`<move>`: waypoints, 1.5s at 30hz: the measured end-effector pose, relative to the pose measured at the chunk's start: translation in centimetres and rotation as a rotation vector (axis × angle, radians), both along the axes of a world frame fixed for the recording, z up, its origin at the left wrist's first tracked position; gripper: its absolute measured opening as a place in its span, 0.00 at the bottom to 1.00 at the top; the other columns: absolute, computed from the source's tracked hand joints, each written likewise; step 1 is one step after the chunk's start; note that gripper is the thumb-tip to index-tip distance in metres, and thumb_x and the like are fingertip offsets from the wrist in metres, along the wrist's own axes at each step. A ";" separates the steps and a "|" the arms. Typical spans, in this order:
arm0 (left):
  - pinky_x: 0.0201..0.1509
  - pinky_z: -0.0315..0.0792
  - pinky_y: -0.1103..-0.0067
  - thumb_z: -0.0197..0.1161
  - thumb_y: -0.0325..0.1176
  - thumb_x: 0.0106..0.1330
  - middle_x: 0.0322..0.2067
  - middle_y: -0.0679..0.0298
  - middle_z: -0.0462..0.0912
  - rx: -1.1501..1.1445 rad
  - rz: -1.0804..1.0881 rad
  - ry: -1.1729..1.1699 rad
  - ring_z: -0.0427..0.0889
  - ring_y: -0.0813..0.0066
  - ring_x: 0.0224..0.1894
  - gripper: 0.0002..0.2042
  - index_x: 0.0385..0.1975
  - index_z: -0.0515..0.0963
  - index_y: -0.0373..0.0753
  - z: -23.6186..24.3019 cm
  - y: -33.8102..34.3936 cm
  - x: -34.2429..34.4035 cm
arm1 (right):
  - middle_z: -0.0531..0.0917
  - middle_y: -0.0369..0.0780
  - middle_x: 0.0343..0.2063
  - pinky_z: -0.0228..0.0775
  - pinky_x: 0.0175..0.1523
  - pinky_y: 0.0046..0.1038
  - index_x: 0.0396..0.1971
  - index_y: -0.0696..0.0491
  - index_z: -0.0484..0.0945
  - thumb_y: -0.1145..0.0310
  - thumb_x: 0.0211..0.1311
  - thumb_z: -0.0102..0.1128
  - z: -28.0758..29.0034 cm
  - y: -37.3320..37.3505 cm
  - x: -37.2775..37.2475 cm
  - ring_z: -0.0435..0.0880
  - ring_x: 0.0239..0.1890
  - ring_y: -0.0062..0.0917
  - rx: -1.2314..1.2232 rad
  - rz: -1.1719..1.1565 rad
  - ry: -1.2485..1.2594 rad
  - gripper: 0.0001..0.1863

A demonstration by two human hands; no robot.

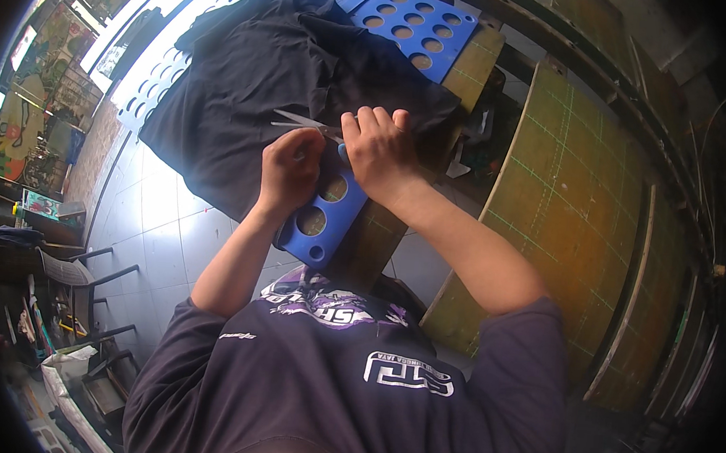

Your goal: The person uses scissors to cut the sleeves off a black t-shirt laid on a blue perforated board. They trim the edges, flip the shirt, and continue cutting to remove the sleeves completely, then smooth and fold the modified shirt.

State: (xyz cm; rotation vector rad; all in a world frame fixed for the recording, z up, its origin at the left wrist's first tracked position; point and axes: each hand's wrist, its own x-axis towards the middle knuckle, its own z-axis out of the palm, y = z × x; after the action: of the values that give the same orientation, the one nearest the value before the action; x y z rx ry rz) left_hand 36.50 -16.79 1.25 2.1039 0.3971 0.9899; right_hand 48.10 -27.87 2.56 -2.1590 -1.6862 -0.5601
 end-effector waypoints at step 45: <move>0.38 0.74 0.81 0.58 0.17 0.57 0.35 0.53 0.81 -0.643 0.705 -0.314 0.81 0.71 0.38 0.21 0.52 0.66 0.29 -7.6 8.4 -18.2 | 0.76 0.36 0.36 0.57 0.46 0.35 0.45 0.50 0.74 0.67 0.38 0.67 3.5 -11.0 4.1 0.74 0.44 0.30 0.034 -0.343 0.178 0.27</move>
State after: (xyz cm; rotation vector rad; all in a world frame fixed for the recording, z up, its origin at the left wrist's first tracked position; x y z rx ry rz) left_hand 18.27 -8.44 -6.32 1.2052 1.1634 1.3295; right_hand 52.24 -38.84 6.09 -2.4100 -1.2145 -0.4627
